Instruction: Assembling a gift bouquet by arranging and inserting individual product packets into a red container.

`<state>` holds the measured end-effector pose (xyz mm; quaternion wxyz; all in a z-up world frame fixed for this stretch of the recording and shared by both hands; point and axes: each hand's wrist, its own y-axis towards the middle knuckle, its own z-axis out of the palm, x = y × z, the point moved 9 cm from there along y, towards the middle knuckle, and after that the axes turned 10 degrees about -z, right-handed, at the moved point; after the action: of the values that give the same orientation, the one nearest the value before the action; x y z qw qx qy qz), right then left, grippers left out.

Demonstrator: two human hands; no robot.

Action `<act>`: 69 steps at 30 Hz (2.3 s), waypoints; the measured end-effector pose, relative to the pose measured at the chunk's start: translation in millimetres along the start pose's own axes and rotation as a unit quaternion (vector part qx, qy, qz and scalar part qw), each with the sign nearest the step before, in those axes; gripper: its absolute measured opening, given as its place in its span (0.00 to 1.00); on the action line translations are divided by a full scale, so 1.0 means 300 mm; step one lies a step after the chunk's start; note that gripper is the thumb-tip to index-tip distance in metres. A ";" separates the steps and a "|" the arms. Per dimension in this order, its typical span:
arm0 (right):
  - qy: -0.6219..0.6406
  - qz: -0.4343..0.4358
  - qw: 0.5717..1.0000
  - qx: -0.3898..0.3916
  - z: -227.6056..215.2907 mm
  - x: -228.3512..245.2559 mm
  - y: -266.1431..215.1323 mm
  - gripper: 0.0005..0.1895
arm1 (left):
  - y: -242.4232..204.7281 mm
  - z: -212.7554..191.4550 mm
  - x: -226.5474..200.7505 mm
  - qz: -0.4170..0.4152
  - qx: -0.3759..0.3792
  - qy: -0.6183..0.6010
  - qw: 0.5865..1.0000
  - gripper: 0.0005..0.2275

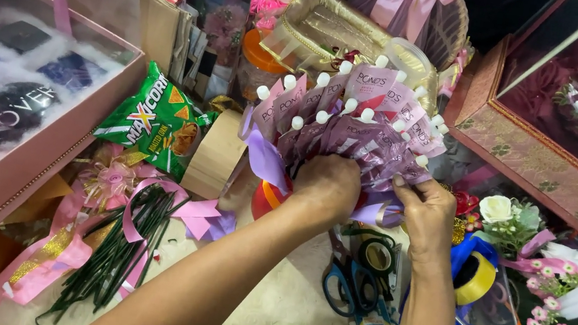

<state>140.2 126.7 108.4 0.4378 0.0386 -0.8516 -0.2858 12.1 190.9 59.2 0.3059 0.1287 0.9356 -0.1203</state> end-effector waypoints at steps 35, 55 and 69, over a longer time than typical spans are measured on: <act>-0.043 -0.037 0.998 -0.009 -0.119 0.033 -0.012 0.08 | -0.119 -0.036 0.002 0.066 -0.210 0.099 0.970 0.05; -0.307 -0.335 0.890 -0.042 0.046 0.499 -0.062 0.17 | -0.674 -0.544 0.211 0.151 -0.335 -0.168 0.915 0.06; -0.316 -0.071 0.943 0.076 -0.259 0.227 -0.477 0.19 | -0.542 0.196 0.354 0.158 -0.106 -0.086 0.978 0.10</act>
<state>131.6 -49.2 118.4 0.1203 0.0394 -0.9604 -0.2482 -90.1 38.4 -27.2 0.4119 0.2311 0.8812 0.0192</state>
